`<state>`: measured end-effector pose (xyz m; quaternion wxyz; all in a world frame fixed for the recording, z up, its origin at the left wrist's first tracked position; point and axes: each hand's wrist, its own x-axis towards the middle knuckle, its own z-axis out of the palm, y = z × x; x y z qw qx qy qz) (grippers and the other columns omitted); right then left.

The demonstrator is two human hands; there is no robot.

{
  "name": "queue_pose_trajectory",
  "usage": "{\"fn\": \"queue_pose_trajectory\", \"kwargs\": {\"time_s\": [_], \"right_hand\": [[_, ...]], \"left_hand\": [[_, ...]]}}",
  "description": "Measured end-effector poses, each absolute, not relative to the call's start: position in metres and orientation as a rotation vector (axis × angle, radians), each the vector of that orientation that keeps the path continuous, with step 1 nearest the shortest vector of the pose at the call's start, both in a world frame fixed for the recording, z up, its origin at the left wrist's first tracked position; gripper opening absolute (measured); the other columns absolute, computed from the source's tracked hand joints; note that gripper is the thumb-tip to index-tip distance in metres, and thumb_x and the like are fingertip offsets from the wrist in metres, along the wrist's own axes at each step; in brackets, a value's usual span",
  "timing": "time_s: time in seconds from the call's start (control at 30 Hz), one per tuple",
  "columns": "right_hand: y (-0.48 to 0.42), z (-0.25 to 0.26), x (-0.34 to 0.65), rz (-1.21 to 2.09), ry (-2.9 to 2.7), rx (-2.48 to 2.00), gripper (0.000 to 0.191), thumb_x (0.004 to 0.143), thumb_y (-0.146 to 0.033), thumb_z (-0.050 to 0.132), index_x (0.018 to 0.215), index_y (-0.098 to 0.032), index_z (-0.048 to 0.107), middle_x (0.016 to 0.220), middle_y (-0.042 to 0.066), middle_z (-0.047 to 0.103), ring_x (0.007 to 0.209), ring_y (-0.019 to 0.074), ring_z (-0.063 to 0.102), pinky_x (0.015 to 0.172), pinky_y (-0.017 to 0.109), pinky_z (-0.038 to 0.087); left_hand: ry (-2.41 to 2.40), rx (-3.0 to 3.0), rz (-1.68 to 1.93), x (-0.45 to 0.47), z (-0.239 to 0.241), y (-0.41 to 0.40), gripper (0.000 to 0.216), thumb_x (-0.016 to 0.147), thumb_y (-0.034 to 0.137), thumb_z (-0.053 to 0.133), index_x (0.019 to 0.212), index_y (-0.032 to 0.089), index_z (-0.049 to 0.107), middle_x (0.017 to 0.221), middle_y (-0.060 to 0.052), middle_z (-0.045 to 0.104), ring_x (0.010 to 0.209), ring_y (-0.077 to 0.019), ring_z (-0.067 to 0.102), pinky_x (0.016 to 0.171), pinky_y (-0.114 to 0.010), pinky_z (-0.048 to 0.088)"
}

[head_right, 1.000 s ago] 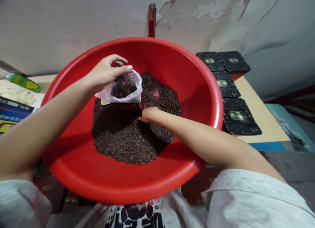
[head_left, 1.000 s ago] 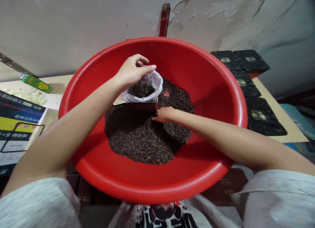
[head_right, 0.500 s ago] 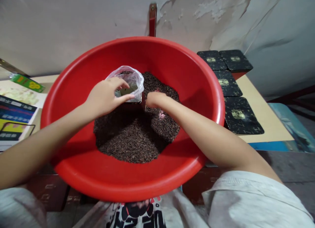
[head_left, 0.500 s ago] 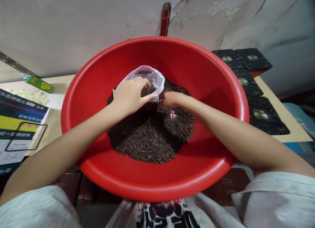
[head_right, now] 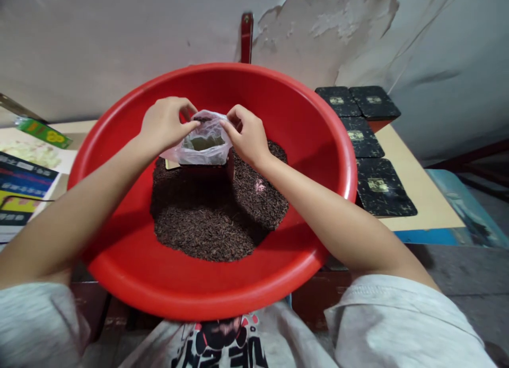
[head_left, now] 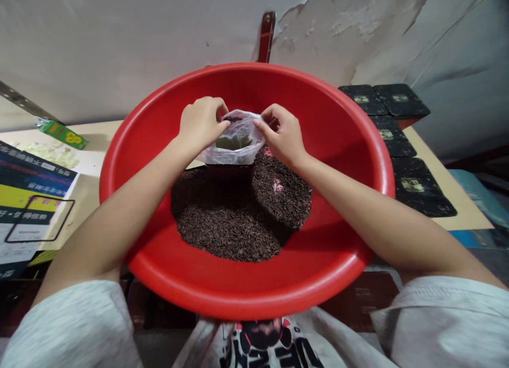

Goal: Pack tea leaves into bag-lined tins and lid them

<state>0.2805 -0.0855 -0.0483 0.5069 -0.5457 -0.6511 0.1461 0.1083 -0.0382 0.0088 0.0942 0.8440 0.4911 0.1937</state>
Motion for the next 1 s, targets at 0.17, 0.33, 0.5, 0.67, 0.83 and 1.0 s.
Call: {"fn": "queue_pose_trajectory", "kwargs": {"time_s": [0.17, 0.33, 0.5, 0.67, 0.83, 1.0], "right_hand": [[-0.088, -0.046, 0.283, 0.192, -1.538, -1.264, 0.026, 0.086, -0.044, 0.052, 0.075, -0.021, 0.050, 0.073, 0.001, 0.054, 0.073, 0.0146, 0.052, 0.074, 0.035, 0.048], [-0.088, -0.045, 0.283, 0.216, -1.595, -1.282, 0.022, 0.086, -0.041, 0.054, 0.080, -0.020, 0.052, 0.074, 0.000, 0.053, 0.076, 0.0147, 0.054, 0.077, 0.035, 0.047], [-0.088, -0.044, 0.286, 0.251, -1.627, -1.294, 0.042, 0.092, -0.056, 0.031, 0.092, -0.019, 0.053, 0.079, 0.001, 0.054, 0.082, 0.0147, 0.054, 0.080, 0.035, 0.046], [-0.086, -0.044, 0.288, 0.260, -1.563, -1.509, 0.064, 0.092, -0.059, 0.003, 0.107, -0.019, 0.050, 0.092, 0.005, 0.055, 0.089, 0.0158, 0.057, 0.084, 0.034, 0.045], [-0.083, -0.047, 0.288, 0.315, -1.548, -1.558, 0.057, 0.094, -0.056, 0.008, 0.103, -0.019, 0.051, 0.091, 0.005, 0.056, 0.088, 0.0163, 0.057, 0.083, 0.035, 0.045], [-0.085, -0.049, 0.283, 0.436, -1.603, -1.522, 0.045, 0.095, -0.053, 0.022, 0.090, -0.020, 0.052, 0.088, 0.003, 0.056, 0.089, 0.0158, 0.054, 0.085, 0.033, 0.045]], "left_hand": [[1.429, 2.496, 0.645, 0.106, 0.022, -0.041, 0.013, 0.077, 0.025, 0.054, 0.084, 0.023, 0.064, 0.090, -0.005, 0.066, 0.101, -0.0265, 0.055, 0.089, -0.041, 0.040], [1.325, 2.572, 0.786, 0.104, 0.044, -0.042, 0.011, 0.079, 0.026, 0.054, 0.087, 0.028, 0.062, 0.088, -0.003, 0.065, 0.098, -0.0257, 0.054, 0.092, -0.042, 0.038], [1.144, 2.766, 0.772, 0.109, 0.029, -0.075, 0.021, 0.086, 0.041, 0.050, 0.097, 0.025, 0.058, 0.095, -0.006, 0.064, 0.098, -0.0250, 0.056, 0.089, -0.040, 0.039], [0.779, 3.016, -0.177, 0.112, -0.053, -0.142, 0.033, 0.086, 0.040, 0.050, 0.101, 0.013, 0.061, 0.101, -0.016, 0.062, 0.098, -0.0308, 0.056, 0.086, -0.041, 0.039], [1.134, 2.601, -0.508, 0.108, -0.121, -0.151, 0.076, 0.081, 0.057, 0.051, 0.139, 0.010, 0.037, 0.130, -0.025, 0.046, 0.120, -0.0372, 0.044, 0.097, -0.043, 0.035], [1.480, 2.049, -0.395, 0.124, -0.136, -0.133, 0.110, 0.062, 0.075, 0.058, 0.146, 0.016, 0.018, 0.146, -0.023, 0.026, 0.133, -0.0418, 0.027, 0.103, -0.051, 0.030]]}}
